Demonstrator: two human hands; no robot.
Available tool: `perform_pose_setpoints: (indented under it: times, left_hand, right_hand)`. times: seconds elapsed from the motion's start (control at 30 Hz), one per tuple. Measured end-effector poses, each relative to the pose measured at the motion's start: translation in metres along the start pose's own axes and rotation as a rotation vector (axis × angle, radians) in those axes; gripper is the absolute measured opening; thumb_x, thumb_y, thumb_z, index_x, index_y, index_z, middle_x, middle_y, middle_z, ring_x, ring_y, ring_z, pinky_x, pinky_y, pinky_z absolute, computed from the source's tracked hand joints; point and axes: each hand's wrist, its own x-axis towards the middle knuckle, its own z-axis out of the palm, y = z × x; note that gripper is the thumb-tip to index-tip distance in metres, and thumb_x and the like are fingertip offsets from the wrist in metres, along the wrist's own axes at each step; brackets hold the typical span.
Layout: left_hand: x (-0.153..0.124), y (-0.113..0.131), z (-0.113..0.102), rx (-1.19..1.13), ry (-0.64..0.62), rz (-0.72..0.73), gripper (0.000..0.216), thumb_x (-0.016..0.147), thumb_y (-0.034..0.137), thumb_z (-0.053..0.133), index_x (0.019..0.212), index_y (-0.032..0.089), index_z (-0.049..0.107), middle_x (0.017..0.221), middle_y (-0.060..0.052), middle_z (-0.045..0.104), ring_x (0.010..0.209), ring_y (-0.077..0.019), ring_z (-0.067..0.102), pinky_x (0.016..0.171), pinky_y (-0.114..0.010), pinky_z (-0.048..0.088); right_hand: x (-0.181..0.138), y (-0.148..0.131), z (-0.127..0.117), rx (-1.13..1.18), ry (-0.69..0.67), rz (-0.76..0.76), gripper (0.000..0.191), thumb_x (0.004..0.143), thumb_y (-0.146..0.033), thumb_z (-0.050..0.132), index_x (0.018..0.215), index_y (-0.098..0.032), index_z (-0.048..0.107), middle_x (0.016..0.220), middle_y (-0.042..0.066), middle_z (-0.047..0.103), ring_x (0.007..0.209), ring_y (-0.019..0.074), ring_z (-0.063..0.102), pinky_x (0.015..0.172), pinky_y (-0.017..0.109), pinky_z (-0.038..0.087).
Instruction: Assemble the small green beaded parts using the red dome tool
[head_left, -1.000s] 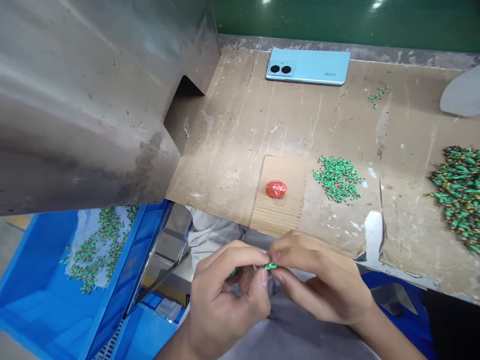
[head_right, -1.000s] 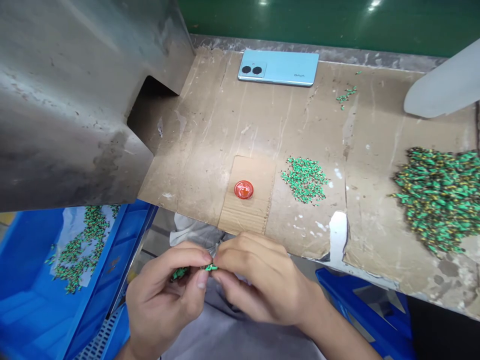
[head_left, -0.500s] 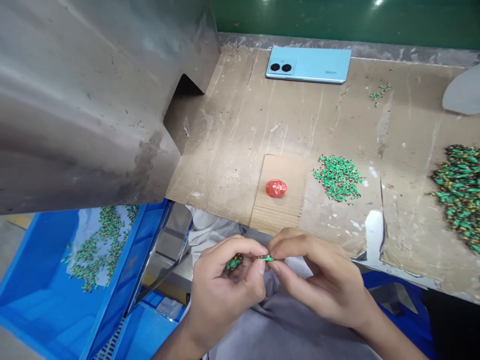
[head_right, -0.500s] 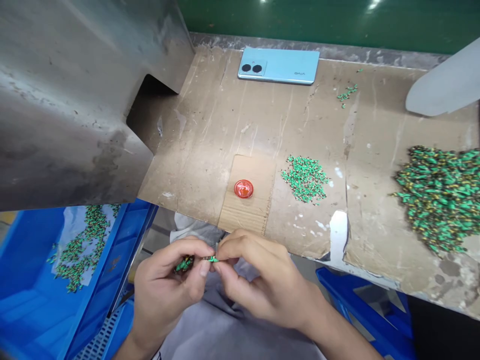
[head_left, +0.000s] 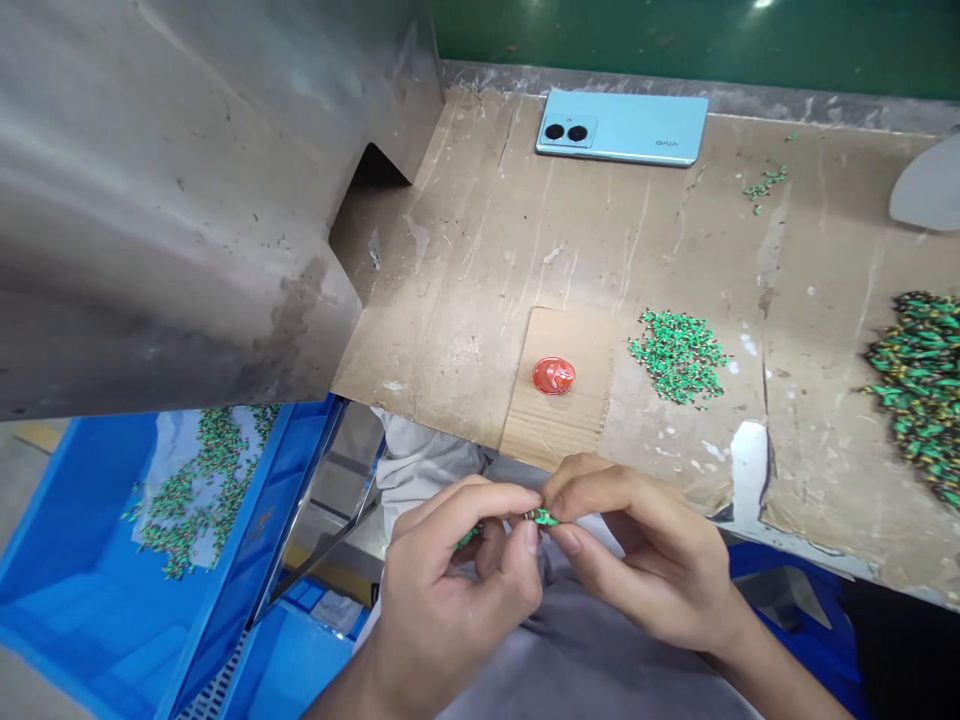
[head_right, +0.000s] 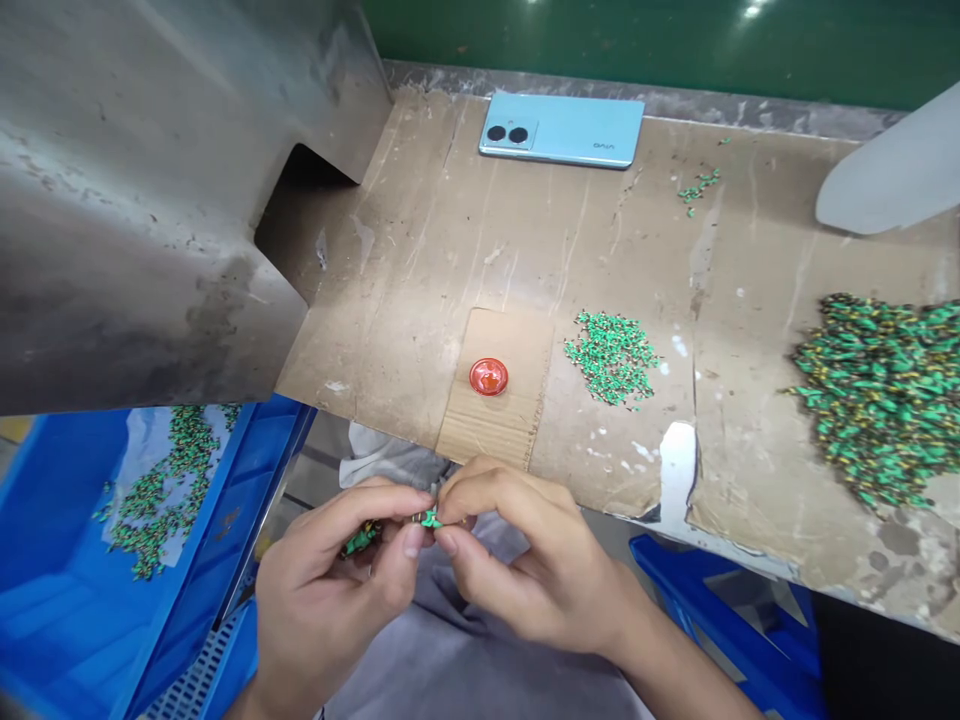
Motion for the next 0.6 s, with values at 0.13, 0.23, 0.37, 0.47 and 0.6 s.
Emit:
perform_pose_setpoints:
  times: [0.13, 0.23, 0.37, 0.47, 0.6]
  left_hand:
    - [-0.0028, -0.0021, 0.0003, -0.026, 0.001, 0.026, 0.017, 0.087, 0.007, 0.071, 0.093, 0.022, 0.074, 0.070, 0.004, 0.072, 0.052, -0.0072, 0.061, 0.052, -0.015, 0.051]
    - [-0.0038, -0.0046, 0.0010, -0.038, 0.027, 0.073, 0.018, 0.086, 0.005, 0.071, 0.094, 0.021, 0.074, 0.073, 0.003, 0.074, 0.056, -0.0090, 0.066, 0.052, -0.016, 0.052]
    - [-0.0021, -0.0059, 0.0017, -0.043, 0.031, 0.132, 0.020, 0.086, 0.004, 0.070, 0.096, 0.021, 0.074, 0.074, 0.001, 0.076, 0.058, -0.0106, 0.070, 0.053, -0.017, 0.053]
    - [-0.0001, -0.0038, 0.0027, -0.062, 0.041, 0.118, 0.018, 0.085, 0.004, 0.069, 0.092, 0.020, 0.074, 0.072, 0.002, 0.075, 0.056, -0.0095, 0.068, 0.052, -0.015, 0.052]
    - [0.0035, -0.0016, 0.0037, -0.172, 0.054, -0.040, 0.014, 0.080, 0.005, 0.068, 0.079, 0.019, 0.073, 0.063, 0.003, 0.072, 0.050, -0.0084, 0.065, 0.049, -0.013, 0.051]
  right_hand:
    - [-0.0005, -0.0007, 0.0009, 0.008, 0.003, 0.014, 0.018, 0.099, -0.009, 0.069, 0.111, -0.023, 0.069, 0.089, 0.004, 0.077, 0.079, 0.0177, 0.075, 0.070, 0.028, 0.065]
    - [-0.0008, -0.0017, 0.0017, -0.030, 0.026, 0.049, 0.019, 0.100, -0.012, 0.071, 0.115, -0.023, 0.070, 0.090, 0.004, 0.078, 0.078, 0.0187, 0.077, 0.068, 0.028, 0.066]
    - [-0.0001, -0.0026, 0.0012, -0.051, 0.018, 0.020, 0.020, 0.098, -0.011, 0.072, 0.115, -0.023, 0.071, 0.090, 0.004, 0.080, 0.076, 0.0182, 0.078, 0.067, 0.027, 0.067]
    - [-0.0001, -0.0022, 0.0000, -0.044, 0.002, 0.006, 0.020, 0.099, -0.010, 0.071, 0.114, -0.022, 0.071, 0.091, 0.005, 0.080, 0.076, 0.0176, 0.078, 0.068, 0.026, 0.067]
    - [-0.0028, -0.0011, 0.0003, -0.055, -0.008, 0.042, 0.014, 0.101, -0.014, 0.070, 0.112, -0.022, 0.070, 0.086, 0.004, 0.079, 0.073, 0.0171, 0.076, 0.066, 0.025, 0.065]
